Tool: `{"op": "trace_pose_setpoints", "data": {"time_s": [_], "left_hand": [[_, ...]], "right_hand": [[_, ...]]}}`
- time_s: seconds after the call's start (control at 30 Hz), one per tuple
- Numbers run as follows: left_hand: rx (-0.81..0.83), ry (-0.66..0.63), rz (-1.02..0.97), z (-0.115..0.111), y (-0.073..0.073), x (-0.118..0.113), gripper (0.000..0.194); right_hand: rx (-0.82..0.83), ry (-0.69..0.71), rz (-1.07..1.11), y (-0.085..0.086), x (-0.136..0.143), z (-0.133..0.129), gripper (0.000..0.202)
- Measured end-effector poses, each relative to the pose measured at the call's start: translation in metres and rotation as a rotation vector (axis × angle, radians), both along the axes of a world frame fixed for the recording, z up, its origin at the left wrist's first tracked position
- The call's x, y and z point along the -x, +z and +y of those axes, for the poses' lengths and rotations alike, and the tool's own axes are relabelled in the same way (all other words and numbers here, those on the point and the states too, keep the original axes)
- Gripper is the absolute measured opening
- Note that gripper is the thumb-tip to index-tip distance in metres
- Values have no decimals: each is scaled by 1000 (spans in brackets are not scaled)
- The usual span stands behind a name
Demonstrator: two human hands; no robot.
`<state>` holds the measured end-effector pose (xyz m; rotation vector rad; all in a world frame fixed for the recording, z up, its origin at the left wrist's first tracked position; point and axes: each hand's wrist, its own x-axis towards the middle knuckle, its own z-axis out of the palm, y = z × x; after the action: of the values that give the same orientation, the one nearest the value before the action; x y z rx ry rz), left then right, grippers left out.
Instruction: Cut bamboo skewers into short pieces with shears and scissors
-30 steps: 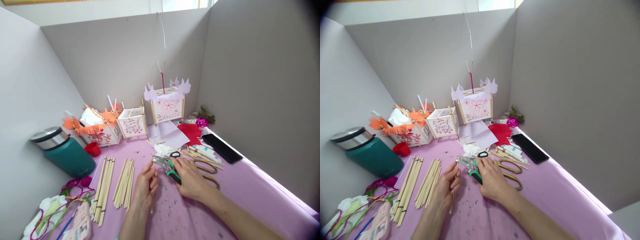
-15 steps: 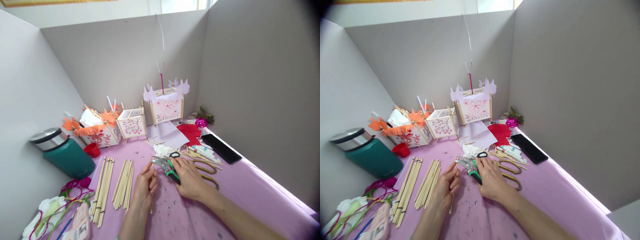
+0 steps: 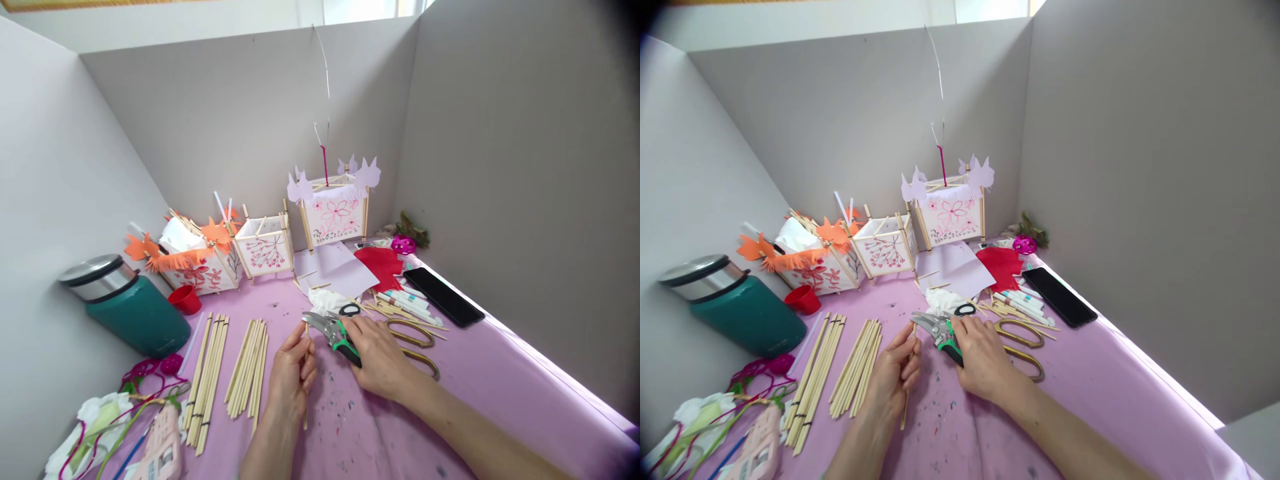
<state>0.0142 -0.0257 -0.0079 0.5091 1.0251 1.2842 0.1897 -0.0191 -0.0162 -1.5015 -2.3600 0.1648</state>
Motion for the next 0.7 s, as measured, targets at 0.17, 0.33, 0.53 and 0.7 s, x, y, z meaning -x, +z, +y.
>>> {"op": "trace_pose_setpoints", "data": {"time_s": [0.17,0.33,0.53,0.7], "left_hand": [[-9,-10,-10,-1,1,1,53],[-22,-12,-8,1,-1,1,51],[-40,-4,14,-1,-3,-1,54],[-51,17,15,-2,-1,-3,57]], "right_hand": [[-15,18,6,-2,0,-1,72],[-6,13,7,-2,1,-2,73],[-5,2,-11,2,1,-2,64],[21,-10,7,2,1,0,52]]}}
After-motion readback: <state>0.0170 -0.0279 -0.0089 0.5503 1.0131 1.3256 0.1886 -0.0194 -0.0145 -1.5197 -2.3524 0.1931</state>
